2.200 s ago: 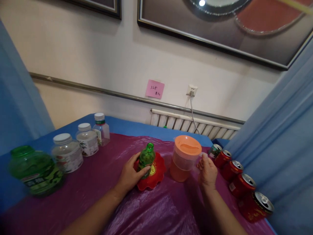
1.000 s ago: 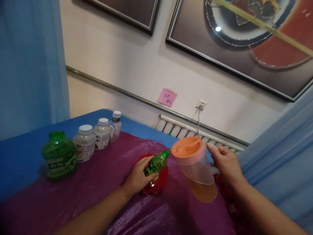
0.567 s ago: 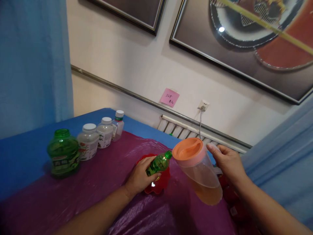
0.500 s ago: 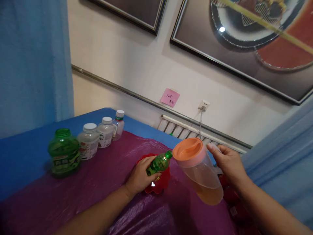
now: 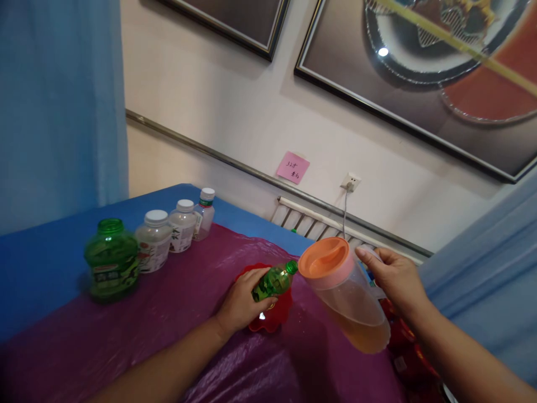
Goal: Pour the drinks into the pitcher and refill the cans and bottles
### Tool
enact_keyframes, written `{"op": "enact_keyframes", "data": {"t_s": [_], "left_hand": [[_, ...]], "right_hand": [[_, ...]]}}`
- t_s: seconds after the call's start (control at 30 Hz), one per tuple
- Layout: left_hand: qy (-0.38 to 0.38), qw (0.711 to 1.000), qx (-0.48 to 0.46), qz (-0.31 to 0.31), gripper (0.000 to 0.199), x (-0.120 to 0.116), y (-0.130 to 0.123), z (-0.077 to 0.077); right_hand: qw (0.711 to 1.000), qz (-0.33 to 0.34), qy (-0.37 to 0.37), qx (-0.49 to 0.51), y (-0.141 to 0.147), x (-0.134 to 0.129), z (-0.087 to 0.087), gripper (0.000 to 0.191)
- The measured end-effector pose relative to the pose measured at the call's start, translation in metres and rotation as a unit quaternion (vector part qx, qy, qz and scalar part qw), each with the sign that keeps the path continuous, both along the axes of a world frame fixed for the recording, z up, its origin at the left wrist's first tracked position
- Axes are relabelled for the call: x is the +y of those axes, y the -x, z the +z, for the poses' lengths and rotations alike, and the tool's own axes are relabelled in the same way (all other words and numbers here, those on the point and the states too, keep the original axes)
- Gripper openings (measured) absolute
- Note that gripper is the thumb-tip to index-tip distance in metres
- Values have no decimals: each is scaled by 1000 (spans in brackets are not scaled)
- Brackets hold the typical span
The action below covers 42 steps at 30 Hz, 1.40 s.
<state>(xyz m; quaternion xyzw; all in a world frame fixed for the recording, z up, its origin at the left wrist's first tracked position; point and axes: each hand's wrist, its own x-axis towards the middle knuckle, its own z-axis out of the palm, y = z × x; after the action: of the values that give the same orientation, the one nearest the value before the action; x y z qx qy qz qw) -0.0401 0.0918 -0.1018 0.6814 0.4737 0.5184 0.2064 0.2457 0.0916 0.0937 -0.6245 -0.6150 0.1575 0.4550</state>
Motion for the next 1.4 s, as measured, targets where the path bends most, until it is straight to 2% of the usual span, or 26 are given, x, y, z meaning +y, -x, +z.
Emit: {"op": "enact_keyframes", "data": {"t_s": [0.63, 1.4], "left_hand": [[14, 1000, -3, 4, 68, -2, -1, 1], [4, 1000, -4, 8, 67, -3, -1, -1]], "right_hand": [[998, -5, -8, -65, 1, -2, 8, 63], [999, 2, -11, -44, 3, -4, 13, 63]]}}
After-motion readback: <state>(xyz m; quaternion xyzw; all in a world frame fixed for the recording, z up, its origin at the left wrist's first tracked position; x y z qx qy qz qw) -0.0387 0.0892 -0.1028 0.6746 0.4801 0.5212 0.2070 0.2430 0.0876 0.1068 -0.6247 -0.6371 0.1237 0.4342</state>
